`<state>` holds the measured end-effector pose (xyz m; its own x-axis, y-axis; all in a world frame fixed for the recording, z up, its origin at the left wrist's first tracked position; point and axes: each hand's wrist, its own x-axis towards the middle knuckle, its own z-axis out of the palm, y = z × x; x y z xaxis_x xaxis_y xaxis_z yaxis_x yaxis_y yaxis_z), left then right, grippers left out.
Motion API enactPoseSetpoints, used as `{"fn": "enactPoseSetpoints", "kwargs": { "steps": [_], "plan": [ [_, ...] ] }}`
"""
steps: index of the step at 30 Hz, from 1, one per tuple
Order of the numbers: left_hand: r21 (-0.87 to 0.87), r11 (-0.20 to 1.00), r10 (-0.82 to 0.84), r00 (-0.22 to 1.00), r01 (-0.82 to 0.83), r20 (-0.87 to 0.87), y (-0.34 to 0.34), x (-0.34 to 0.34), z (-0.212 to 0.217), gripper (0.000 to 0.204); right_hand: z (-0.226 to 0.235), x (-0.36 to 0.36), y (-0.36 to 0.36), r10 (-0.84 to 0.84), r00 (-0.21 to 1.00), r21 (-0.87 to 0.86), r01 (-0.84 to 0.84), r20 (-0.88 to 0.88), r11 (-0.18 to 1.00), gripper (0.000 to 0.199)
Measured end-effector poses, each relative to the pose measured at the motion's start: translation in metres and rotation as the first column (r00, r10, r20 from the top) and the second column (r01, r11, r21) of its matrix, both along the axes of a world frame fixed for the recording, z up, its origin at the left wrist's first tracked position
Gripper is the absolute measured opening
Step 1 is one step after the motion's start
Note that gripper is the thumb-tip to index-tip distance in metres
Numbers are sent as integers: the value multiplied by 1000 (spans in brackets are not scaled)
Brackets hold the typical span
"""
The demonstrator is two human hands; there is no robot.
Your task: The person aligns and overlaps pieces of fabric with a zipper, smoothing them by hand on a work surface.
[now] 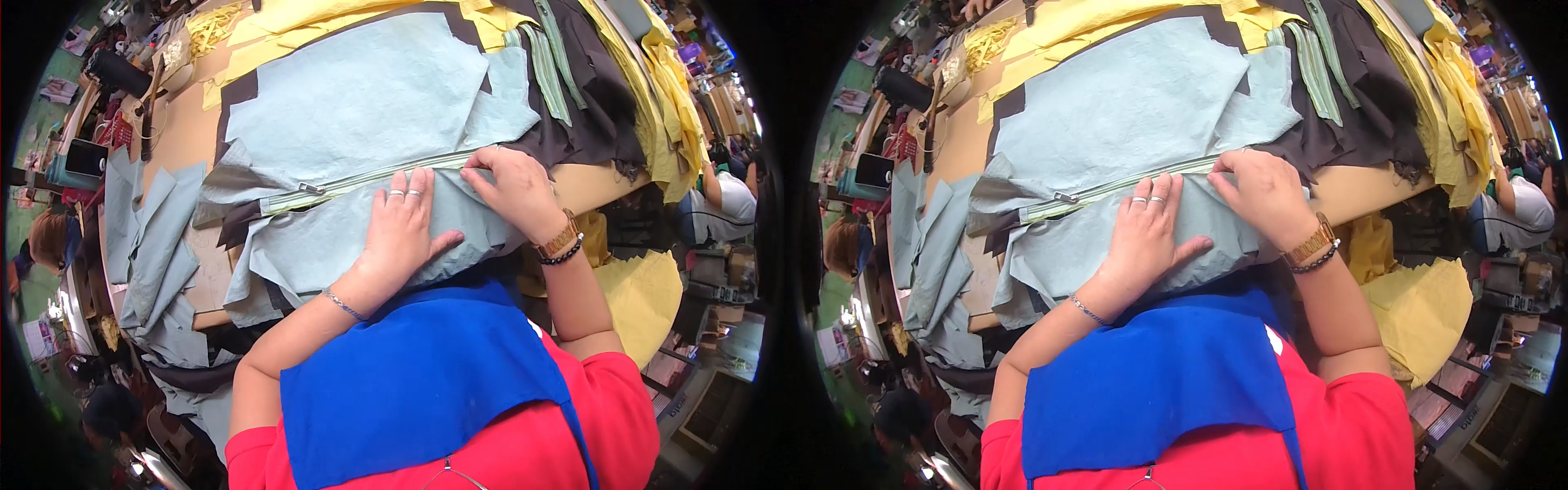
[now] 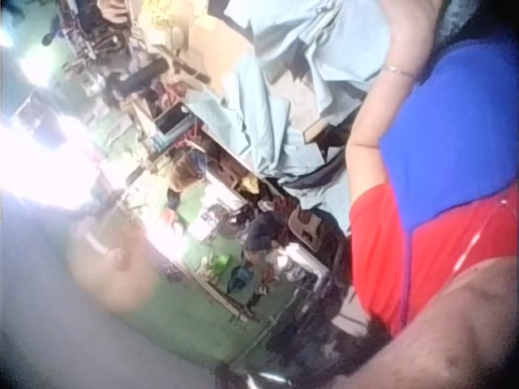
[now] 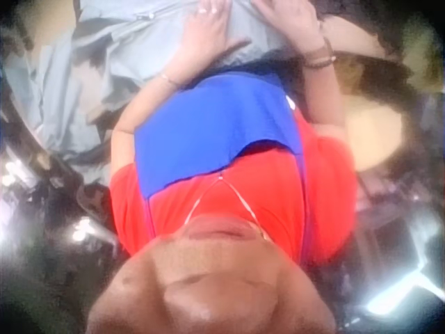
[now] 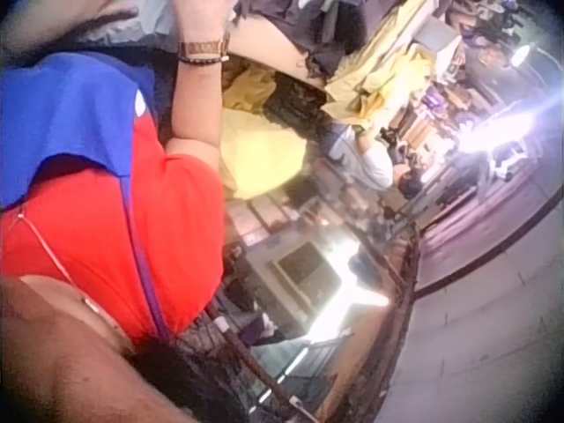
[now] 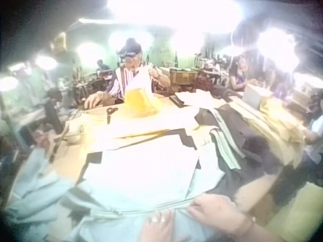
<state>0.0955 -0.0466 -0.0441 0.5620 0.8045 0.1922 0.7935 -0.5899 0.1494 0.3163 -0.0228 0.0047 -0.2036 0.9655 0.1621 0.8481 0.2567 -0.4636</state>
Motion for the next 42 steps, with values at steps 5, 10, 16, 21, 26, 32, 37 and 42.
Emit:
{"fn": "enactPoseSetpoints", "kwargs": {
  "steps": [5,10,16,21,26,32,37,42],
  "plan": [
    [-29,1000,-7,1000,8,21,2,0,2,104,-8,0,3,-73,997,102,70,26,992,14],
    [-36,999,-8,1000,8,12,2,0,5,104,-8,2,0,-43,997,71,38,60,997,9],
    [-33,999,-8,1000,9,15,2,-2,5,103,6,-4,-15,64,984,39,-71,164,997,9],
    [-45,999,-13,1000,13,12,2,-1,6,103,4,6,-9,-14,972,194,-33,235,980,5],
    [-47,999,-13,1000,14,11,3,-1,7,104,41,64,4,-274,826,364,90,493,927,10],
    [-22,1000,-12,1000,12,20,3,-2,3,103,36,32,-4,-2,964,217,-57,264,975,22],
    [-20,1000,-23,998,24,58,0,-1,4,103,-8,7,-5,38,970,316,-114,239,942,18],
    [-79,997,-13,999,15,33,2,-2,9,104,-16,5,4,75,955,243,-148,286,959,11]
  ]
}}
